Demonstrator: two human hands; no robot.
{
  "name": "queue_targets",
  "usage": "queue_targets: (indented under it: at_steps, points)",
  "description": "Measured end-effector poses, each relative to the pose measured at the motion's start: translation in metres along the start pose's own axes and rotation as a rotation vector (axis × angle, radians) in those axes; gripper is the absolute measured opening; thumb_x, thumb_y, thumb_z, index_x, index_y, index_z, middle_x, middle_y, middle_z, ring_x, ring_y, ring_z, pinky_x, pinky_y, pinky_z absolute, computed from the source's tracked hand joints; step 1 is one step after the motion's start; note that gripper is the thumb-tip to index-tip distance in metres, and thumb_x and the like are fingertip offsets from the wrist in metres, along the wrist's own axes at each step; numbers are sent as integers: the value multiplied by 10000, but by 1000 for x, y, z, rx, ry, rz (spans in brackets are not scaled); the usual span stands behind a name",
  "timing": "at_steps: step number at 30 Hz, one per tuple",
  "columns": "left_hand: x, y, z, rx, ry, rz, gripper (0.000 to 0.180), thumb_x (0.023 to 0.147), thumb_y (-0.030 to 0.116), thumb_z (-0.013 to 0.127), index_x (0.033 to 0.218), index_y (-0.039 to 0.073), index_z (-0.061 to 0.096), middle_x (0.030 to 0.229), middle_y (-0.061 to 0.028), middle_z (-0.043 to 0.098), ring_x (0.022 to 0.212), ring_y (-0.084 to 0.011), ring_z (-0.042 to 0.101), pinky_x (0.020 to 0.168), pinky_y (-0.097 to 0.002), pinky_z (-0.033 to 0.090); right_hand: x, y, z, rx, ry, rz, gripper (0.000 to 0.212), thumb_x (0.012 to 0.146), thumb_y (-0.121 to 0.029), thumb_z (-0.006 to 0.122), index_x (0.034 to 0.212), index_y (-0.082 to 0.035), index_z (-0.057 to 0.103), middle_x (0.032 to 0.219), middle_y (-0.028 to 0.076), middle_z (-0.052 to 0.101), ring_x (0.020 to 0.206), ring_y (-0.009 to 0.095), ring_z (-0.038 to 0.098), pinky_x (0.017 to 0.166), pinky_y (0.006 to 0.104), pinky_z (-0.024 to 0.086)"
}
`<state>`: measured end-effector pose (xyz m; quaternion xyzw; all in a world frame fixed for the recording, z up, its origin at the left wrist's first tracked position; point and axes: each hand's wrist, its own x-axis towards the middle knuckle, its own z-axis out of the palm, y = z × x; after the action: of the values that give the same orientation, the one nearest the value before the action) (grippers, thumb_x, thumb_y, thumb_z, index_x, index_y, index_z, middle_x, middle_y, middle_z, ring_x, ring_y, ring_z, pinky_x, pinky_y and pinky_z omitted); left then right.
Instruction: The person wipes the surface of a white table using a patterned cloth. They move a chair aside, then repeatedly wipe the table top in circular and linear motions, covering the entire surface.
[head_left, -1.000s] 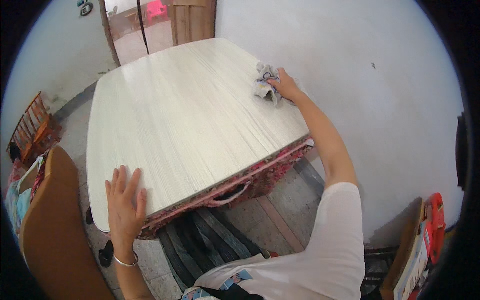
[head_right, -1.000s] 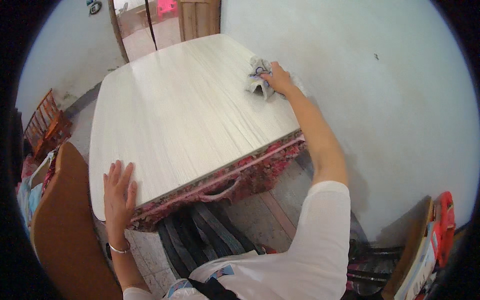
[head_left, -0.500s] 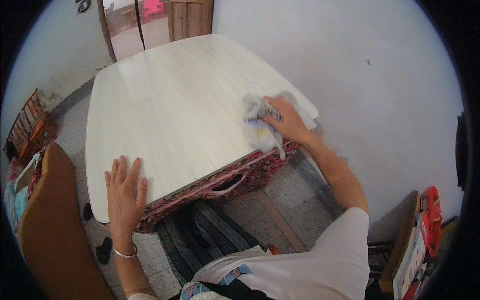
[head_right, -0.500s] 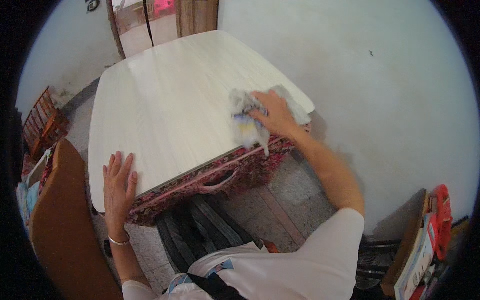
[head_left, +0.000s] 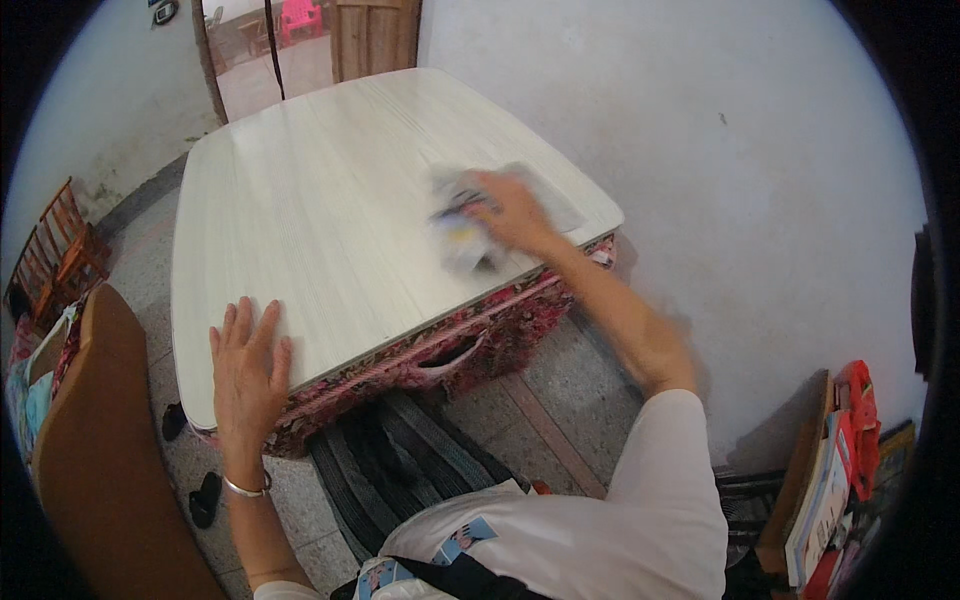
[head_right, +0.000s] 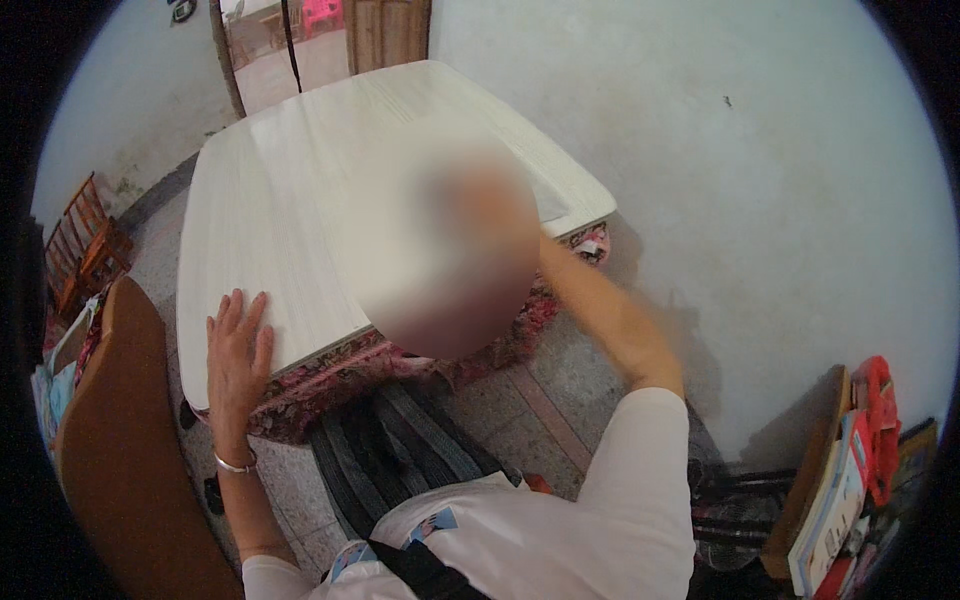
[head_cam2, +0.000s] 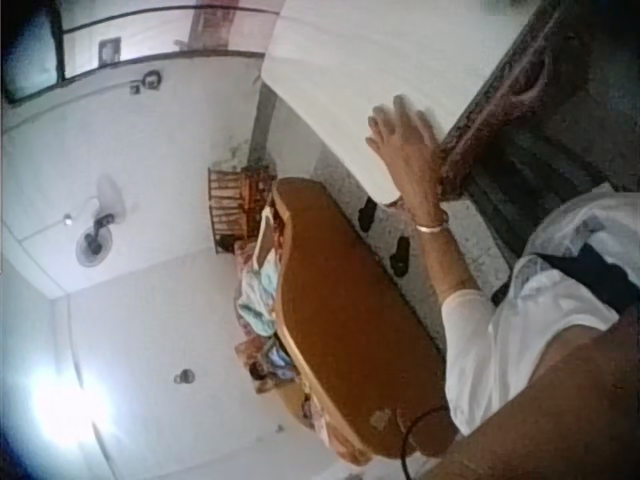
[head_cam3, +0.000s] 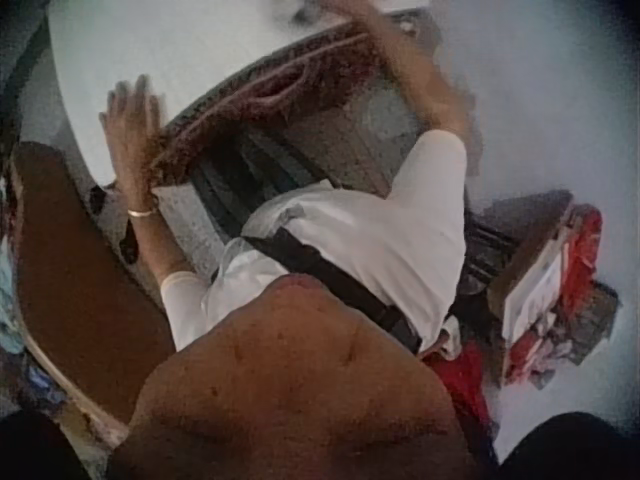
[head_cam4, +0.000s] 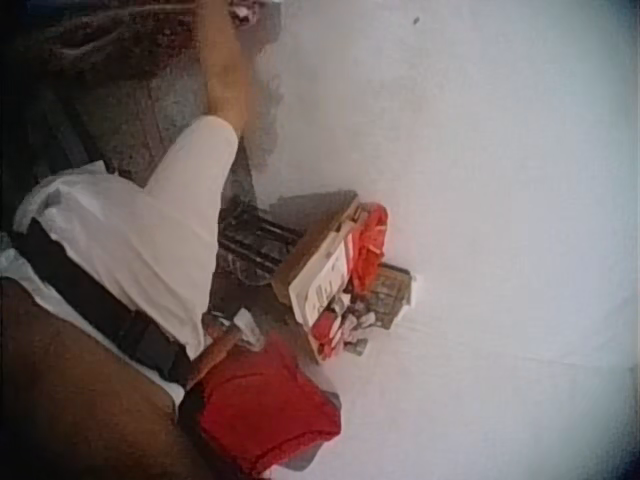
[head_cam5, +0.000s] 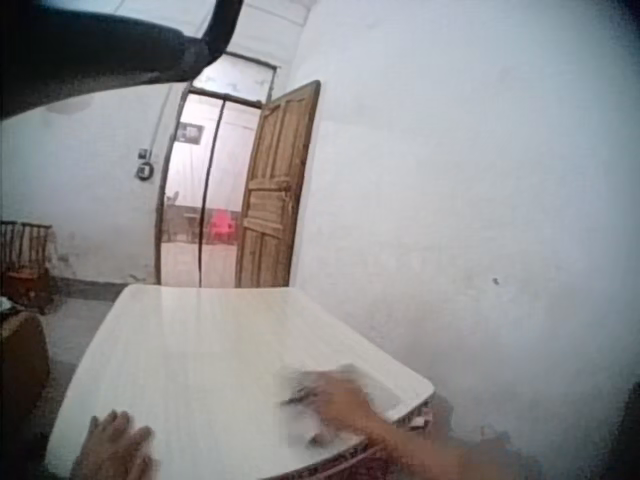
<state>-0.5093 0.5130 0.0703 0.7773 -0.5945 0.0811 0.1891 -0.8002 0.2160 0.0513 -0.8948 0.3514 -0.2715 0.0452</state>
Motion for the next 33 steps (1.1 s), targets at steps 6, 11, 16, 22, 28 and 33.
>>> queue_targets:
  at_steps: [6,11,16,22,28,33]
  points:
    - [-1,-7,-9,-22,-31,31,415,956,298,447,1302,91,546,1413,-240,402,1361,-396,302,1129,-507,180,-55,-106,-26,382,-213,-210,566,827,-179,670,1343,-72,464,1364,139,489,1313,310,398,1132,444,239]
    - [-1,0,-8,-17,5,40,403,941,263,460,1288,77,551,1397,-253,411,1348,-416,312,1122,-512,187,-74,61,-50,188,-17,1,561,838,-164,647,1351,-57,448,1421,174,395,1358,311,314,1113,376,258]
    - [-1,2,-4,-27,22,25,393,918,221,494,1280,86,559,1392,-253,418,1340,-417,325,1123,-515,184,-1,115,-68,-5,53,454,605,887,-309,582,1406,-83,367,1333,215,482,1220,362,464,1020,407,358]
    - [2,4,-4,-31,9,46,391,924,206,483,1290,90,556,1407,-231,417,1352,-379,329,1125,-485,197,90,49,31,-193,38,51,648,924,-350,521,1489,-286,210,1265,179,549,1128,340,544,951,507,379]
    - [1,-6,-11,-62,-25,25,406,925,257,500,1297,104,552,1404,-247,409,1340,-410,330,1125,-503,189,42,-147,45,153,-189,-544,638,850,-144,580,1431,-306,372,1287,148,539,1234,387,455,1068,480,300]
    - [4,0,-6,-69,-12,60,403,932,259,492,1300,106,548,1405,-248,406,1338,-421,325,1124,-513,183,-24,-102,-23,396,-382,-423,687,791,-19,614,1404,-266,424,1375,80,488,1287,349,412,1167,461,141]
